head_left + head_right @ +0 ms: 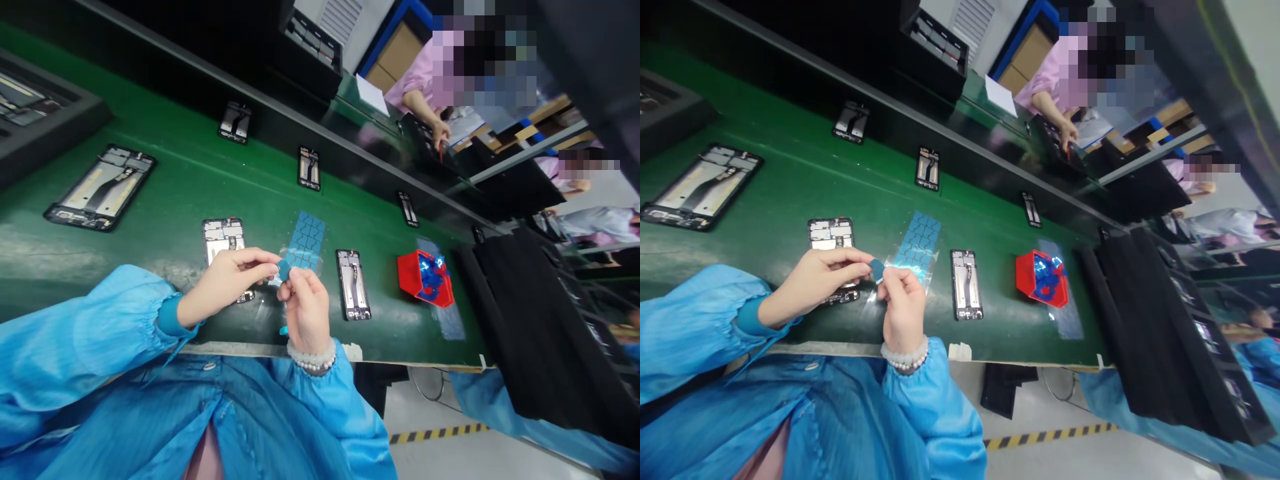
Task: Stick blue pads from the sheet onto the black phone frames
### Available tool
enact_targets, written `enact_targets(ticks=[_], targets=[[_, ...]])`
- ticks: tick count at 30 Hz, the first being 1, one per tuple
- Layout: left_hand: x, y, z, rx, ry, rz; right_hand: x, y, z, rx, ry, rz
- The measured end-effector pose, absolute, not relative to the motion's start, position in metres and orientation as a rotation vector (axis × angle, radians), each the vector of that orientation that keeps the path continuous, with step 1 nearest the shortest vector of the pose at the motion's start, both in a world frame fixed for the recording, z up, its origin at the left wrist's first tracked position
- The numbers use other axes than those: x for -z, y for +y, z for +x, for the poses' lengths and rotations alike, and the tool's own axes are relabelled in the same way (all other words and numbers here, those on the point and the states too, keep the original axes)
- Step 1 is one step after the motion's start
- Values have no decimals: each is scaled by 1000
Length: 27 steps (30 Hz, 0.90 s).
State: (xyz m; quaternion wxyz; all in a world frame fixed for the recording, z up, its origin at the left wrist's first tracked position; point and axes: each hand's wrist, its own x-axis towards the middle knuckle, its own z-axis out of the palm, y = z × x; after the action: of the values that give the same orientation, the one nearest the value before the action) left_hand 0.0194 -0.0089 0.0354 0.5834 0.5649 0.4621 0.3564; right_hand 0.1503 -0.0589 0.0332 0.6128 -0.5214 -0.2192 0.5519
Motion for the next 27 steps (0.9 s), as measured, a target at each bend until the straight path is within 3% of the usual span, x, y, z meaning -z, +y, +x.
enact_targets(ticks=[7, 13, 16, 19, 24, 27], targets=[[-40, -7, 4, -853, 1114, 1390, -32, -62, 132, -1099, -802, -1317], [-39, 20, -50, -897, 1466, 1750, -13, -64, 114, -495, -1705, -1669], [-35, 25, -65, -753, 1579, 1765, -1, -68, 101, -359, -1880, -1738], [-32, 16, -58, -810, 1391, 1506, -2, -67, 98, -427, -1663, -1659], [-39, -5, -30, -861, 1075, 1122, -19, -57, 109, -960, -1027, -1490], [-39, -10, -25, -811, 1005, 1049, -21, -54, 114, -1080, -829, -1411]])
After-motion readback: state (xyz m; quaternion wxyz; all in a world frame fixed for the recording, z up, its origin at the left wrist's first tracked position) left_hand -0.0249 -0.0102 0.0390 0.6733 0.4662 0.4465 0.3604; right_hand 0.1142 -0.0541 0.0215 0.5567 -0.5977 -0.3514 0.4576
